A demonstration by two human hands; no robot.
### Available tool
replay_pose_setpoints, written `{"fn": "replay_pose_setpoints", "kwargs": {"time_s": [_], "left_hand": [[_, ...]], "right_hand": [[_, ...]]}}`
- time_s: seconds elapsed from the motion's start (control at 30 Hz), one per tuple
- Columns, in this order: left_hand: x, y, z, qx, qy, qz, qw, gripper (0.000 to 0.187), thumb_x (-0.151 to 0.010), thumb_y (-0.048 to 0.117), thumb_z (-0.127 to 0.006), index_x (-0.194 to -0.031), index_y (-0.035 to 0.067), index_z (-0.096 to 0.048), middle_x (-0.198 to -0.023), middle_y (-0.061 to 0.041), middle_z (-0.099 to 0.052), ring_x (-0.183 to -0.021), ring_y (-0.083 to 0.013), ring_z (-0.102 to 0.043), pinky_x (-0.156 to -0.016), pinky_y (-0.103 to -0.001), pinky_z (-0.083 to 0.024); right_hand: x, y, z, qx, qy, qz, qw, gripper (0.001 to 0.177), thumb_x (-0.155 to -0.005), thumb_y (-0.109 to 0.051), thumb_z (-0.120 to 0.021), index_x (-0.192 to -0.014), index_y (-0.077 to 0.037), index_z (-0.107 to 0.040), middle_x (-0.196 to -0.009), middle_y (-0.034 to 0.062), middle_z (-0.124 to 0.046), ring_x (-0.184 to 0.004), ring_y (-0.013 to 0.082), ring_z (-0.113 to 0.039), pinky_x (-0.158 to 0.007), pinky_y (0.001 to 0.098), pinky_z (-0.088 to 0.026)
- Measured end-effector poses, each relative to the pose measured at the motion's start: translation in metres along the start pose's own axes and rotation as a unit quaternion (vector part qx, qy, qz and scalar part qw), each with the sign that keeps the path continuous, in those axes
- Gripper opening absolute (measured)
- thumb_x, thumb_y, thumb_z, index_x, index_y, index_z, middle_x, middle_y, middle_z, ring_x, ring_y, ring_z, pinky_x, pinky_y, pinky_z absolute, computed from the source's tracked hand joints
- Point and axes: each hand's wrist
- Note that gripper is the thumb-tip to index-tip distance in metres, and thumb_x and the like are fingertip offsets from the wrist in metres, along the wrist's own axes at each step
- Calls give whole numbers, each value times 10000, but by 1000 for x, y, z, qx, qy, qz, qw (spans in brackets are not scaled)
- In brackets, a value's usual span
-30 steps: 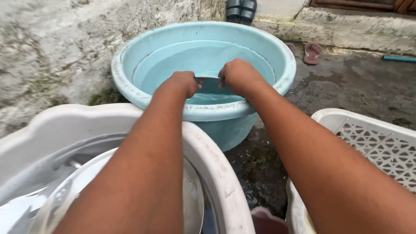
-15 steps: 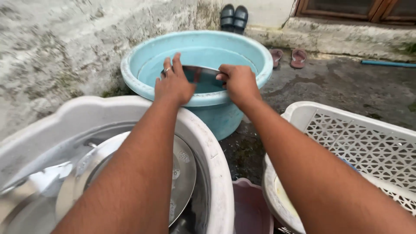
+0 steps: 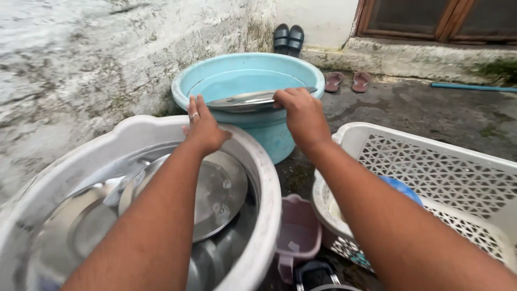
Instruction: The person washes a blue bowl and several metal plates by hand, scrubbing them in a basin of soapy water before rinsing them in a separate tub of clean water and placing them into a white basket.
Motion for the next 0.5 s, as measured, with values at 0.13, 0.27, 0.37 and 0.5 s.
{"fn": "replay_pose_setpoints", "kwargs": {"time_s": [0.13,0.27,0.37,0.5], "left_hand": [[32,20,27,-7,5,17,1000,1188,-785,239,-856,-1602,108,-3,-1699,-102,-9,-1585,-306,-65,-1206,-572,-187],[38,20,32,108,112,-40,987,911,-833,108,-702,-1613,100,-230,-1632,-162,-351,-1506,-348,-339,-1199,-437,-334],[82,50,45,202,113,23,973,731,-902,78,-565,-1597,112,-341,-1556,-177,-492,-1424,-336,-497,-1151,-406,-408],[118,58,24,277,83,75,954,685,-920,61,-524,-1584,104,-364,-1523,-176,-519,-1384,-307,-524,-1119,-393,-417]], "right_hand": [[0,-28,50,24,7,29,999,133,-901,-25,-567,-957,-91,-668,-922,75,-695,-947,317,-651,-795,454,-517],[10,-59,90,8,58,22,998,88,-904,-52,-603,-962,-83,-662,-931,70,-701,-937,304,-658,-800,436,-526],[35,-71,116,27,63,12,998,101,-909,-23,-594,-943,-90,-661,-919,71,-692,-951,301,-665,-813,440,-529],[78,-78,146,27,46,-5,999,127,-874,-11,-592,-950,-82,-665,-937,77,-697,-950,311,-659,-804,443,-529]]}}
Point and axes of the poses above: each hand's wrist, its own x-axis away from the middle knuckle, its own z-axis out of the back of the hand, y = z × x
